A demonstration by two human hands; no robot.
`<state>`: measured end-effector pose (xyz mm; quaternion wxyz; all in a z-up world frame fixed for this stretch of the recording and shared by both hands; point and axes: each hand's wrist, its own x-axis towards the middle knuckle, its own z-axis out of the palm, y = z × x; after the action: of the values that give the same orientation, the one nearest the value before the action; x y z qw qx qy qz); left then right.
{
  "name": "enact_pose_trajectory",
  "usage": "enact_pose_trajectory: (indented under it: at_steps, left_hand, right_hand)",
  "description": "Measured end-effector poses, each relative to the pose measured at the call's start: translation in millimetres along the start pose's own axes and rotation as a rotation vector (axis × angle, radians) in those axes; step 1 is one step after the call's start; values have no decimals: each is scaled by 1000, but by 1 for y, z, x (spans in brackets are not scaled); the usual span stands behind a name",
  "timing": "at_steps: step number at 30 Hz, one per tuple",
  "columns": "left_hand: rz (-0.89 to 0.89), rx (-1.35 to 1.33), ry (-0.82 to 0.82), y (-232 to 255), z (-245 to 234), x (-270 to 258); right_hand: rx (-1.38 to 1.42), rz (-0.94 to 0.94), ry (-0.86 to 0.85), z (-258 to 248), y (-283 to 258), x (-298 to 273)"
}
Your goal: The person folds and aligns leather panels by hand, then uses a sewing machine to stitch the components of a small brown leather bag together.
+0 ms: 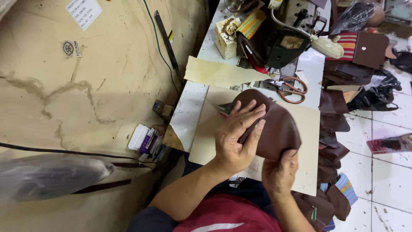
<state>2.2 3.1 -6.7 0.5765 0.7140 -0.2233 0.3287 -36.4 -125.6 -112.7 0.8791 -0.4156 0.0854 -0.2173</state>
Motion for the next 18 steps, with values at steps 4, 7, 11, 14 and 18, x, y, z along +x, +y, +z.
enact_pose_trajectory:
  at_steps: [4,7,11,14,18]
  left_hand:
    - [-43,-245,-200,8,-41,3]
    - [-228,-304,-273,-20,-64,-12]
    - [-1012,-43,-369,-53,-44,-40]
    - [-1153,23,-502,-46,-13,-34]
    - [-1107,-300,-194,-76,27,-61]
  right_hand:
    - [-49,-45,-13,-69,-17,23]
    - [-447,-184,-278,-60,-68,37]
    - [-754,286,-54,-95,-67,62]
    - [-911,268,-245,-78,-52,63]
    - [-906,163,-229,-44,-53,57]
